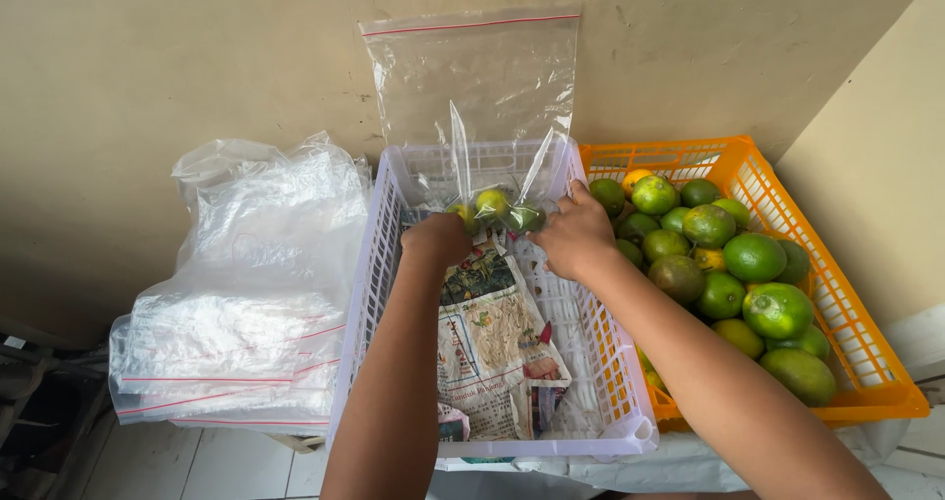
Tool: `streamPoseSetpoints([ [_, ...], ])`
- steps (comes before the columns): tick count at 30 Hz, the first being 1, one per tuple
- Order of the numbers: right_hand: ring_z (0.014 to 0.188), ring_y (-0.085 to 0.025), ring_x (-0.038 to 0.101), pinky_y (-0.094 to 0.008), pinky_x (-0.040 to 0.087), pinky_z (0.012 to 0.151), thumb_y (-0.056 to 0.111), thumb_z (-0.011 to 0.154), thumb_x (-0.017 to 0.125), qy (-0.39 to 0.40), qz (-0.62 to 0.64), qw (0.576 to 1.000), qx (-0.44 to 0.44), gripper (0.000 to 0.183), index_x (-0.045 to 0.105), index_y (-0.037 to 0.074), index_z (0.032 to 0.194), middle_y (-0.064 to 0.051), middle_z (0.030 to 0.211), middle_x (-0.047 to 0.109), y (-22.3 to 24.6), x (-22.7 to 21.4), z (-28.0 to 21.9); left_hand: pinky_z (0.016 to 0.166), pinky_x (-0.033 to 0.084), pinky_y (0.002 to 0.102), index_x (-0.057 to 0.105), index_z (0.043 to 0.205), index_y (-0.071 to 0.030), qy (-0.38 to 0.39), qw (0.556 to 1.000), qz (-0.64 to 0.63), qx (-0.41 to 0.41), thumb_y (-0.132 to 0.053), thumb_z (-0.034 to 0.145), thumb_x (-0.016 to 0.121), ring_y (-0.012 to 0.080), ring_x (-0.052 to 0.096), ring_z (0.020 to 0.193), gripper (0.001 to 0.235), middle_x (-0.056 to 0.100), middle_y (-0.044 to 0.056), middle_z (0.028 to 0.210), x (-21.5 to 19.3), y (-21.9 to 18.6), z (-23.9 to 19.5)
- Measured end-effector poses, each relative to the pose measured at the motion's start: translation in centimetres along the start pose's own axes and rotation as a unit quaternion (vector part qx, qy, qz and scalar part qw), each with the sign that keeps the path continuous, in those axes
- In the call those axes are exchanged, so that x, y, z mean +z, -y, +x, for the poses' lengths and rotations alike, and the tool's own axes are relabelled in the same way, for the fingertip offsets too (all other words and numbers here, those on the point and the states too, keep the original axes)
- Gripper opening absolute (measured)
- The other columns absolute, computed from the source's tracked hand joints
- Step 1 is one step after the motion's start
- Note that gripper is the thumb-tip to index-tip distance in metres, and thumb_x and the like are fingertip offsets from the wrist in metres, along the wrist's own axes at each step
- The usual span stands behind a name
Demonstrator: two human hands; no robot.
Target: The person places limes from an orange basket into a clear plastic bag inside a white basket. They repeatedly open and close the bag while adding more limes.
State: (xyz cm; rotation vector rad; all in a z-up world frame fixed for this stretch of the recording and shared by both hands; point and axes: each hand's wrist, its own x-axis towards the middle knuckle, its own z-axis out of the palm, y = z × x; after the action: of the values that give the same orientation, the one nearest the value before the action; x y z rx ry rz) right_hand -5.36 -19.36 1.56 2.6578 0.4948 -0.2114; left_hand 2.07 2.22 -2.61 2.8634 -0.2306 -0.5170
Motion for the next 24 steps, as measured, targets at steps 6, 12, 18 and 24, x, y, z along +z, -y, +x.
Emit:
streamPoseSetpoints([
  [6,0.127,-0.041,0.051,-0.066,0.019,0.113,0.038,0.088,0.07,-0.066,0.045,0.996,-0.05,0.05,0.064,0.033,0.138,-0.009,0.148,0.055,0.2,-1.8,-1.7,0.075,0.062,0.051,0.074,0.116,-0.002,-0.067,0.997,-0.022,0.043,-0.032,0.097,0.061,0.0386,0.075,0.096,0.038,0.074,0.019,0.107,-0.9,-1.9,-1.2],
  [12,0.124,-0.04,0.049,-0.052,0.035,0.102,0.033,0.089,0.071,-0.057,0.047,0.996,-0.055,0.051,0.063,0.03,0.139,0.001,0.161,0.04,0.1,0.2,-0.1,0.088,0.06,0.054,0.07,0.124,0.001,-0.078,0.996,-0.025,0.042,-0.034,0.097,0.059,0.0392,0.073,0.106,0.046,0.072,0.019,0.116,-1.5,-1.6,-1.7],
  [18,0.13,-0.04,0.04,-0.048,0.034,0.097,0.039,0.089,0.071,-0.077,0.0,0.997,-0.023,0.064,0.055,0.021,0.148,-0.008,0.159,0.041,0.1,1.5,1.0,0.093,0.059,0.055,0.068,0.128,0.001,-0.105,0.993,-0.012,0.061,-0.035,0.098,0.057,0.0391,0.07,0.112,0.047,0.068,0.017,0.125,-2.6,-2.4,-3.5],
  [24,0.128,-0.038,0.042,-0.049,0.034,0.095,0.036,0.091,0.067,-0.135,0.024,0.987,-0.088,0.047,0.067,0.017,0.134,-0.008,0.139,0.059,-0.2,4.4,2.5,0.088,0.06,0.051,0.072,0.124,-0.003,-0.093,0.994,0.001,0.063,-0.03,0.098,0.058,0.0377,0.073,0.105,0.04,0.072,0.015,0.113,-2.5,-2.1,-3.5],
])
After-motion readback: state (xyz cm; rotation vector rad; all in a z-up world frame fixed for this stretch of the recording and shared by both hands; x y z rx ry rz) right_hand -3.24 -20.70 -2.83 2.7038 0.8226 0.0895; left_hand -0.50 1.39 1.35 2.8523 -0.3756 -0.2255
